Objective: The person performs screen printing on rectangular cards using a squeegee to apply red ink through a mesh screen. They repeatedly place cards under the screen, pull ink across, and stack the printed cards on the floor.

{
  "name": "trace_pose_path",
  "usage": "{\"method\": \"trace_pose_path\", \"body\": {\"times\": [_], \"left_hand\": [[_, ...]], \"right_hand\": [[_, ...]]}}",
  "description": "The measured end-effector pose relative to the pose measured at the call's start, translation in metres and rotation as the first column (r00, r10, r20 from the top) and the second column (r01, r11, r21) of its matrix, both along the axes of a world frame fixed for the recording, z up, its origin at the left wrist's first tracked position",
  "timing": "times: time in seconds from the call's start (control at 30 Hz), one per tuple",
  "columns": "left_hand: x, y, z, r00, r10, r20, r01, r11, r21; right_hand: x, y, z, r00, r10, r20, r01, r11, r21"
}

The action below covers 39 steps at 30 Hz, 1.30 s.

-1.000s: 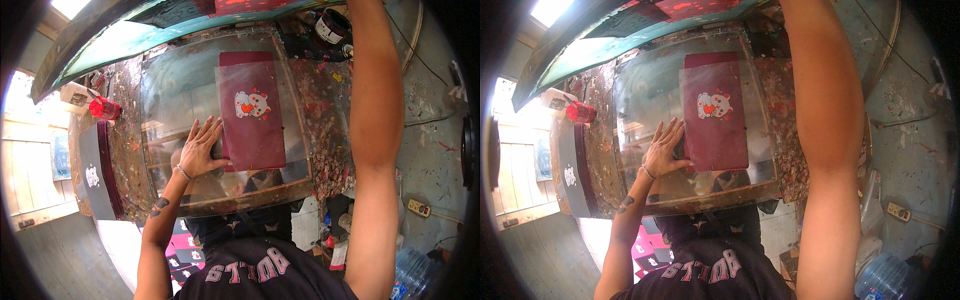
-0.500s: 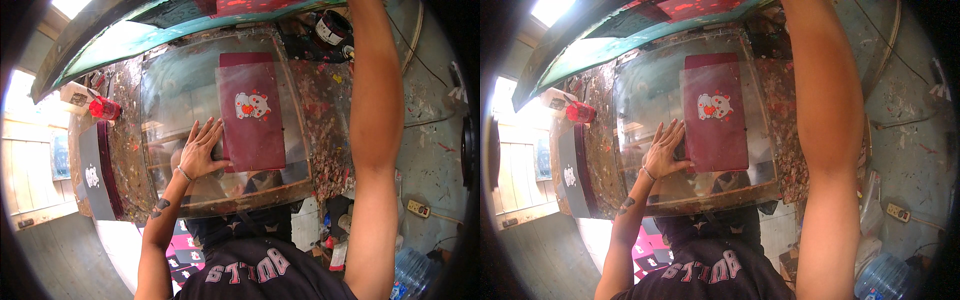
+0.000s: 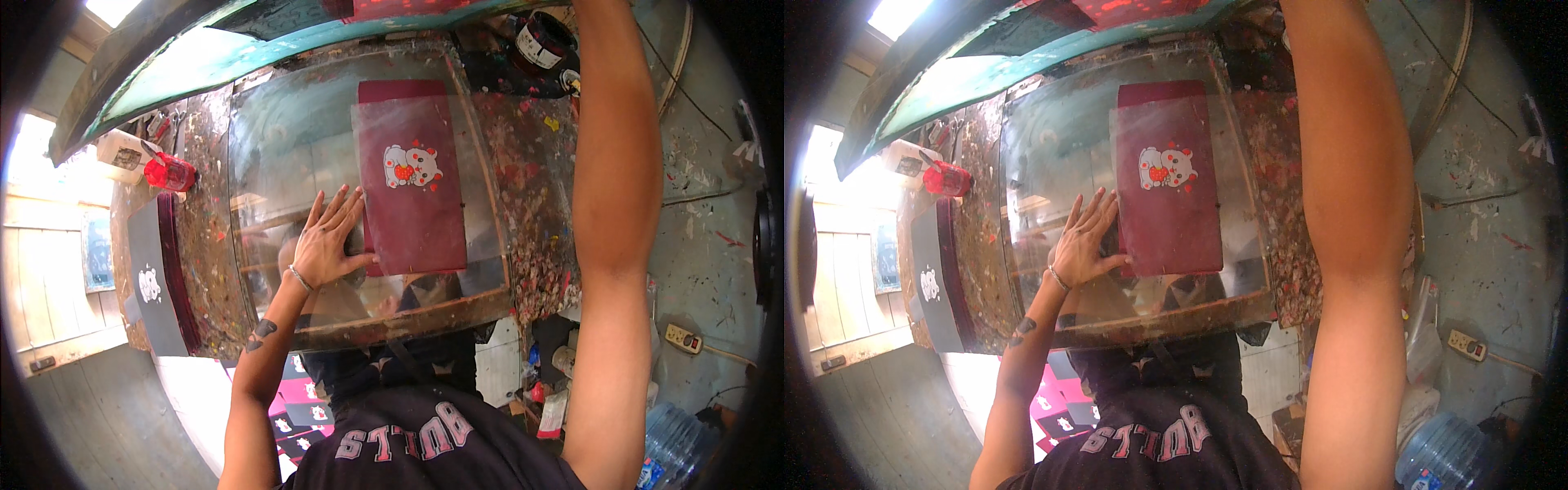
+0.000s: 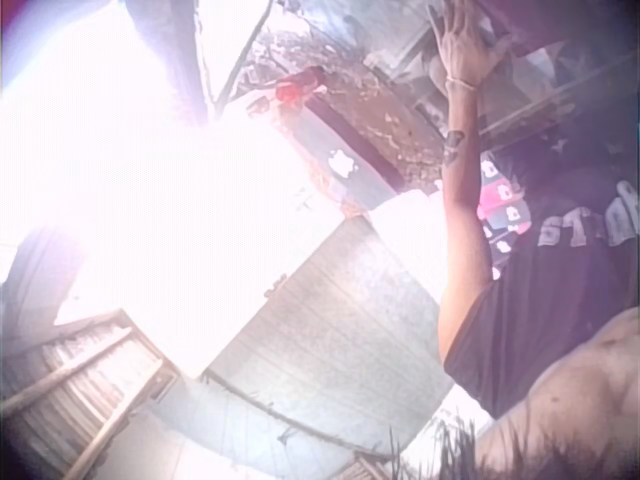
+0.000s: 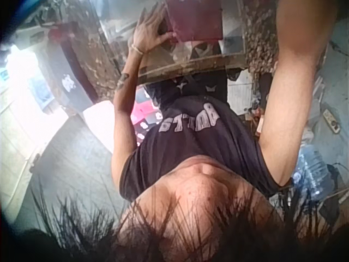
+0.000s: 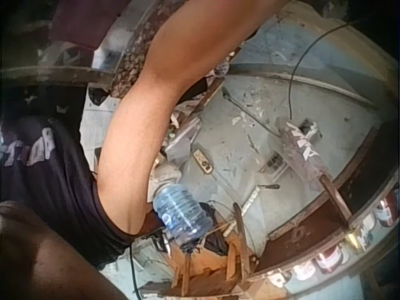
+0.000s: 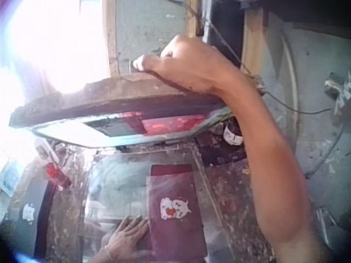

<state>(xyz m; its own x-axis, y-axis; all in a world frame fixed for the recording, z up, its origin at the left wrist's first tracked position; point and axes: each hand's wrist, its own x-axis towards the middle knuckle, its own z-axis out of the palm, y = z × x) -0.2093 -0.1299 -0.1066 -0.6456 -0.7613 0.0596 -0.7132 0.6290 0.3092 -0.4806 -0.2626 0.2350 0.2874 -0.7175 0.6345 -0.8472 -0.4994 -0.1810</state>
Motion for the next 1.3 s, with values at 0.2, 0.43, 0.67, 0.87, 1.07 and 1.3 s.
{"method": "trace_pose_path", "body": {"times": [0.2,0.43,0.67,0.87,1.07,1.3], "left_hand": [[-0.070,0.023,0.022,0.770,0.269,-0.579,-0.108,0.948,0.298],[-0.175,0.020,0.119,0.338,0.520,-0.785,0.270,0.745,0.610],[0.000,0.011,0.240,0.866,0.371,-0.336,-0.485,0.787,-0.382],[0.014,0.039,0.160,0.953,0.280,-0.113,-0.299,0.922,-0.245],[0.002,0.034,0.175,0.879,0.210,-0.428,-0.416,0.777,-0.473],[-0.123,0.045,0.068,0.695,0.191,-0.694,-0.085,0.979,0.184]], "right_hand": [[0.000,-0.002,0.004,0.999,0.031,-0.025,-0.031,0.999,-0.007],[0.001,0.014,0.008,0.998,-0.060,-0.037,0.063,0.995,0.073],[-0.013,0.075,-0.109,0.991,0.007,-0.134,-0.048,0.951,-0.305],[-0.013,0.147,-0.211,0.988,0.113,-0.107,-0.139,0.949,-0.282],[-0.015,0.113,-0.169,0.991,0.080,-0.108,-0.113,0.935,-0.337],[-0.008,0.057,-0.077,0.988,-0.059,-0.142,0.040,0.990,-0.135]]}}
